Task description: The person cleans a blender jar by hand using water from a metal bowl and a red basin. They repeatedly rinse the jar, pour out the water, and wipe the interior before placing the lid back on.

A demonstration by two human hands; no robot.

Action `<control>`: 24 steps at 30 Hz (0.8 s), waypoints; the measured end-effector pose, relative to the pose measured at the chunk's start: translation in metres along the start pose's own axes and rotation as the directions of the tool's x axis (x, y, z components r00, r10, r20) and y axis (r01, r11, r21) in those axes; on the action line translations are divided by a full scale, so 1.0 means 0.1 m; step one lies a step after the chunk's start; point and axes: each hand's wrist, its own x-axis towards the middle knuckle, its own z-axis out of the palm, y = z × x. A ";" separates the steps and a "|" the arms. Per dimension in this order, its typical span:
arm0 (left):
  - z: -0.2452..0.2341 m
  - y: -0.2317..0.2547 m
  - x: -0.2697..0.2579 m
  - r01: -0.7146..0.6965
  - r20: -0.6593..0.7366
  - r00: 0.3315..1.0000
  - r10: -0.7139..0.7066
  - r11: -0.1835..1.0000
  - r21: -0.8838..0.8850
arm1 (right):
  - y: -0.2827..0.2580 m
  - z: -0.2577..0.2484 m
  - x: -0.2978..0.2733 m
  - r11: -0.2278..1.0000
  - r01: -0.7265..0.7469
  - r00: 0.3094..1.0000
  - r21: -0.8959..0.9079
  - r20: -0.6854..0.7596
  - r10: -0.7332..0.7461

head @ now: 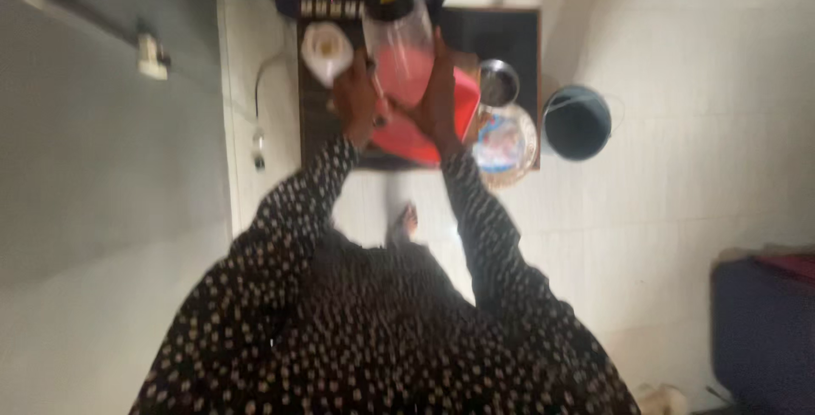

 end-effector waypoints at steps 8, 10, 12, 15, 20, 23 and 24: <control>0.40 -0.81 0.20 0.371 0.523 0.778 -0.348 0.926 0.064 | 0.39 0.29 -0.23 0.983 -0.184 0.983 0.030 0.026 0.183; 0.45 -0.93 0.41 0.210 0.505 0.836 -0.215 0.975 0.068 | 0.66 0.33 -0.27 0.910 -0.242 0.970 0.336 0.091 0.225; 0.40 -0.95 0.40 0.422 0.508 0.816 -0.277 0.886 -0.195 | 0.92 0.35 -0.39 0.859 -0.273 0.962 0.433 0.093 0.258; 0.31 -0.93 0.49 -0.418 0.122 0.900 0.419 0.908 -0.032 | 1.08 0.45 -0.79 0.877 -0.408 0.894 0.255 -0.082 0.440; 0.16 -0.62 0.78 0.865 0.819 0.501 -0.277 0.170 -0.472 | 1.05 0.46 -0.99 0.606 -0.768 0.627 -0.207 -0.049 0.777; 0.04 -0.52 0.72 0.854 0.824 0.510 -0.245 0.253 -0.454 | 1.06 0.46 -1.04 0.597 -0.516 0.857 -0.614 -0.370 0.360; 0.05 -0.50 0.77 0.825 0.805 0.543 -0.239 0.329 -0.459 | 1.12 0.49 -0.97 0.587 -0.527 0.850 -0.615 -0.389 0.356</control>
